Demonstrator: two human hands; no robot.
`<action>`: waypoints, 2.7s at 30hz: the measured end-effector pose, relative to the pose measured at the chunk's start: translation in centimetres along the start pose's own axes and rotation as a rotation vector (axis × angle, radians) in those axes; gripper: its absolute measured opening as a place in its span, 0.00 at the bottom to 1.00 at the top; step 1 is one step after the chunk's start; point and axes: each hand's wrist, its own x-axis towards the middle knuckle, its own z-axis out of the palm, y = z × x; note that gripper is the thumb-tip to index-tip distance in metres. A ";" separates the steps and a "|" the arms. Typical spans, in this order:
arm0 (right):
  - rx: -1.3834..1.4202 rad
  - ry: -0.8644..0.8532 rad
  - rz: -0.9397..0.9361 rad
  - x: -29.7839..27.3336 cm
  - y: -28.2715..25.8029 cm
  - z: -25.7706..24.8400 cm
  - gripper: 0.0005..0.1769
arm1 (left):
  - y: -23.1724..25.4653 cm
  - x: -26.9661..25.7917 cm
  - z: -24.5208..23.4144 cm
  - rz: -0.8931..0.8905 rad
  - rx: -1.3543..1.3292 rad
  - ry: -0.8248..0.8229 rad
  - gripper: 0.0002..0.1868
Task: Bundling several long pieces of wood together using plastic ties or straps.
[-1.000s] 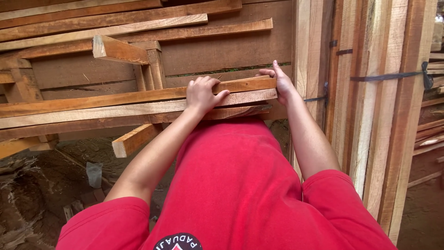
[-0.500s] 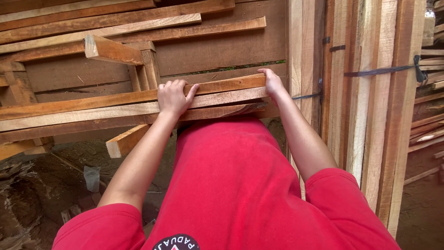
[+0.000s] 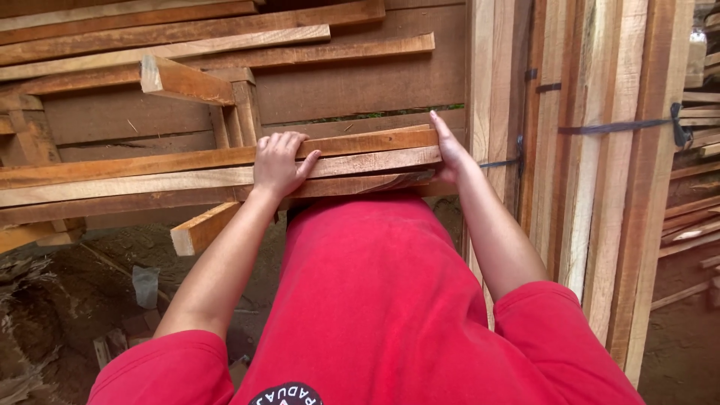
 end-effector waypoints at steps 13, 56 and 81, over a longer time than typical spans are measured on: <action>0.180 0.109 -0.134 11.2 5.9 -3.8 0.41 | 1.4 -1.4 -2.1 0.123 -0.024 -0.060 0.62; -1.275 0.789 -1.272 1.7 9.6 22.4 0.29 | -16.9 -4.0 -19.3 -0.383 -0.198 -0.480 0.42; -1.303 -0.456 -0.840 -5.2 0.3 52.1 0.30 | -27.3 -16.3 -14.1 -0.149 -0.211 -0.158 0.45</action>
